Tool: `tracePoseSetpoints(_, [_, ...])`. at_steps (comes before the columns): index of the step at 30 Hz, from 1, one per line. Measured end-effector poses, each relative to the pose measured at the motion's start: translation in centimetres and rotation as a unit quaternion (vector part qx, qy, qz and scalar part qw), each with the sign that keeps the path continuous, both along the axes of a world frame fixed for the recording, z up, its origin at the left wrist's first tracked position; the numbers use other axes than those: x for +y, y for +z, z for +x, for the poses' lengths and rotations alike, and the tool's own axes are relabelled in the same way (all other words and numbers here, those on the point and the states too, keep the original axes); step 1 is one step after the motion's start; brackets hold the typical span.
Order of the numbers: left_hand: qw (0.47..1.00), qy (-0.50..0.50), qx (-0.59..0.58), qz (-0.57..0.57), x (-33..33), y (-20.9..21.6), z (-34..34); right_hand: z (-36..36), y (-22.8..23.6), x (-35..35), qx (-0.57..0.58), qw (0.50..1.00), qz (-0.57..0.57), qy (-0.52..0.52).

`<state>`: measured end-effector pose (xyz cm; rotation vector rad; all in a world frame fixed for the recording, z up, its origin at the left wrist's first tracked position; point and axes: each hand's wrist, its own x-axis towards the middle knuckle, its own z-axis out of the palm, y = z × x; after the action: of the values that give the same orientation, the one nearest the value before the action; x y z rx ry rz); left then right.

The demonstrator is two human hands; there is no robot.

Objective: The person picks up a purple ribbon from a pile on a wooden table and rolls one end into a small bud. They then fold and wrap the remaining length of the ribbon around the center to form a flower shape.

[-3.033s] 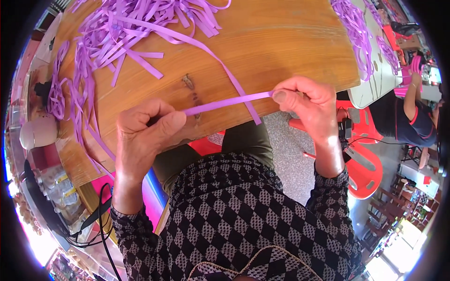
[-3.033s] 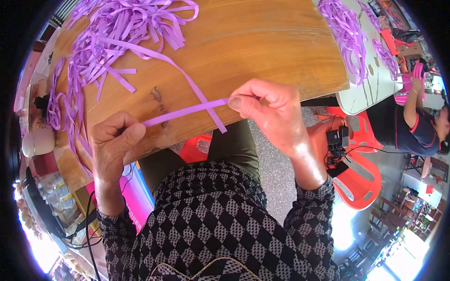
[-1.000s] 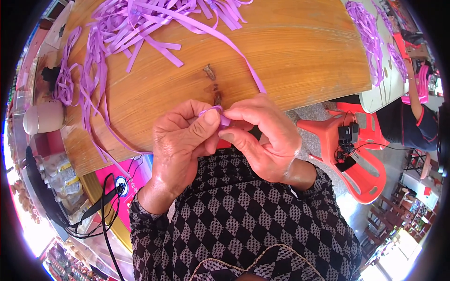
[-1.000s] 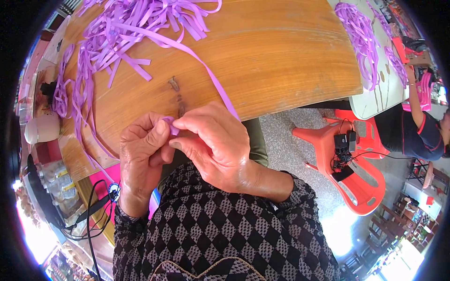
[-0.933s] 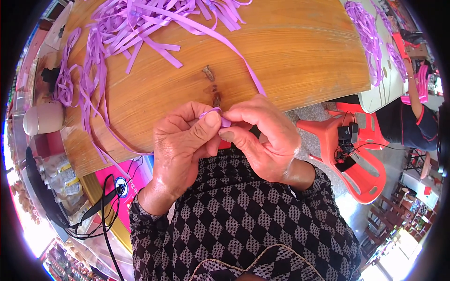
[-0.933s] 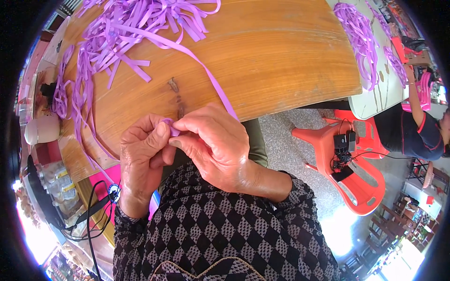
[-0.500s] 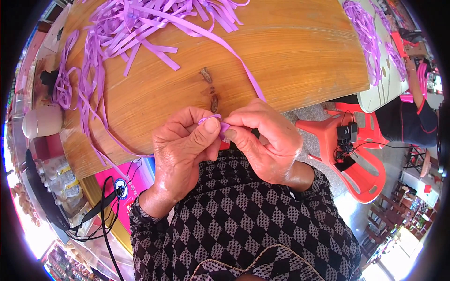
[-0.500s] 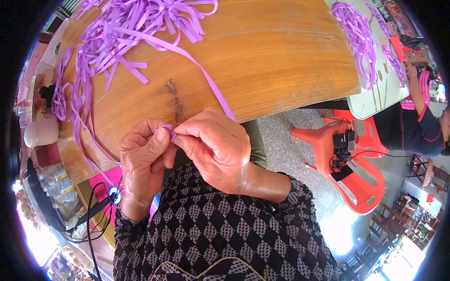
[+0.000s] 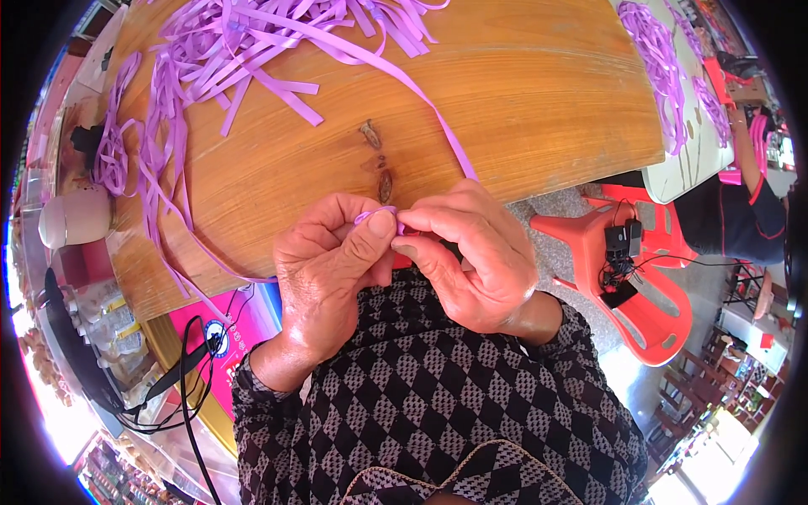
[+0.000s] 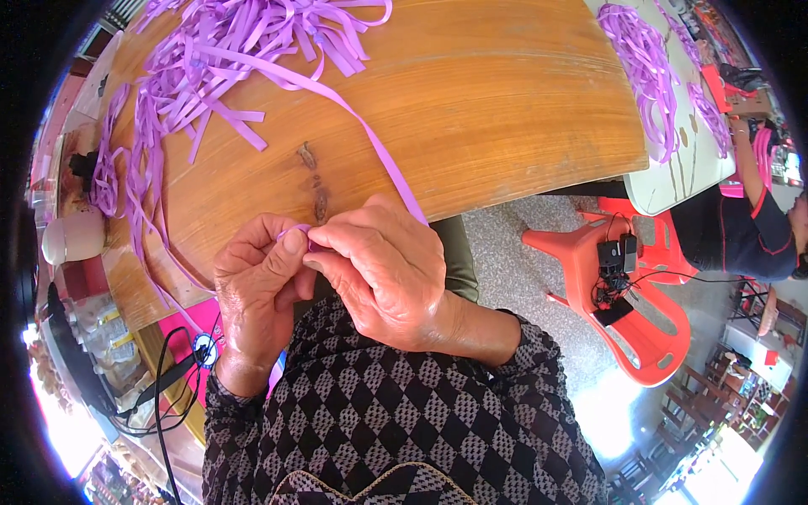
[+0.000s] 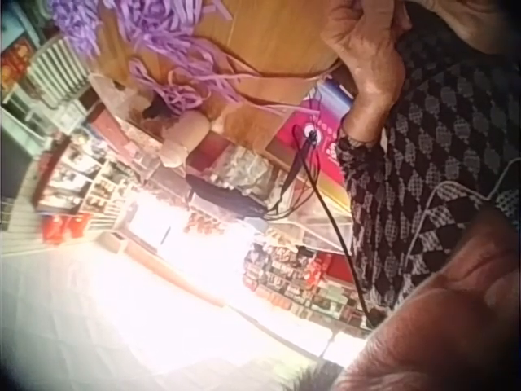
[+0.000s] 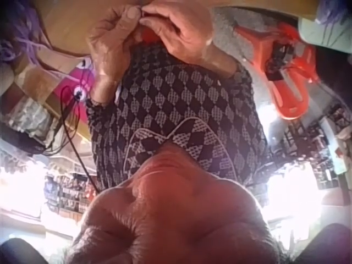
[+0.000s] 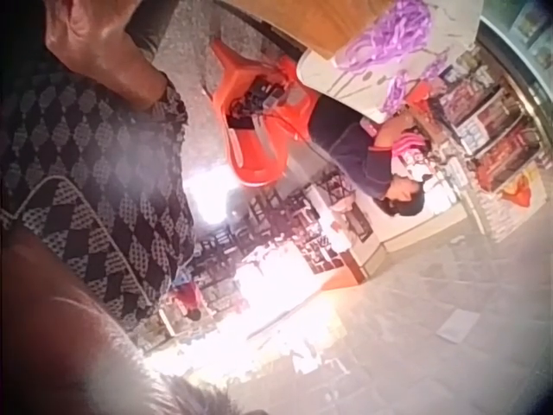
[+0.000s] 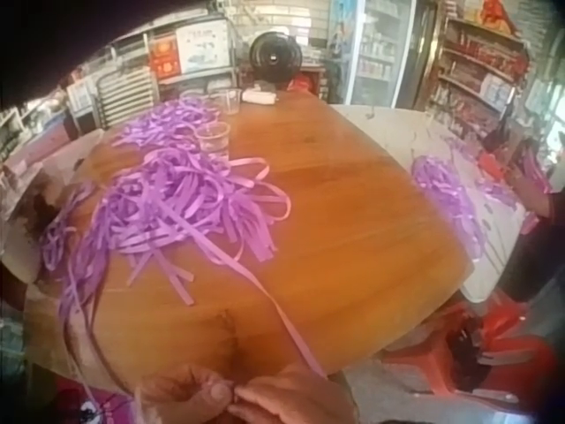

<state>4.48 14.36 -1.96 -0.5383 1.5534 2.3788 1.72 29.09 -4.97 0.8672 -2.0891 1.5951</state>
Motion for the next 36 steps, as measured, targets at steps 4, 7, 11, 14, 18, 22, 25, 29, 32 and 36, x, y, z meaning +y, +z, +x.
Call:
tracePoseSetpoints(4, [1.000,0.004,0.010,-0.010,0.0,-0.2,0.0,-0.2,-0.2,-0.2,0.055,0.998,0.009,-0.029])
tracePoseSetpoints(7, [1.000,-0.003,0.006,-0.006,0.0,-0.2,-0.1,-0.2,-0.3,-0.2,0.064,0.997,0.019,-0.034])
tracePoseSetpoints(11, [1.000,0.004,0.002,-0.004,0.1,0.0,-0.1,-0.3,-0.5,0.0,0.077,0.995,0.046,-0.039])
tracePoseSetpoints(14, [1.000,-0.004,-0.012,-0.012,0.0,0.0,-0.2,-0.4,-0.5,-0.1,0.102,0.993,0.043,-0.041])
tracePoseSetpoints(18, [1.000,-0.010,-0.015,-0.014,-0.1,-0.1,-0.2,-0.4,-0.5,-0.1,0.096,0.994,0.041,-0.042])
tracePoseSetpoints(22, [1.000,-0.007,-0.018,-0.010,0.1,0.1,-0.1,-0.3,-0.7,0.1,0.082,0.995,0.038,-0.040])
tracePoseSetpoints(25, [1.000,-0.006,-0.014,-0.005,0.2,0.1,-0.1,-0.2,-0.8,0.0,0.084,0.995,0.028,-0.049])
tracePoseSetpoints(29, [1.000,0.007,-0.019,0.006,0.5,0.4,0.0,0.0,-0.5,0.1,0.069,0.997,0.010,-0.036])
tracePoseSetpoints(32, [1.000,0.001,-0.022,-0.014,0.1,0.2,0.2,0.3,0.0,0.5,0.004,1.000,0.015,-0.004])
tracePoseSetpoints(36, [0.999,-0.041,0.014,0.011,-0.6,0.6,0.3,0.3,0.8,1.4,-0.173,0.982,0.001,0.070])
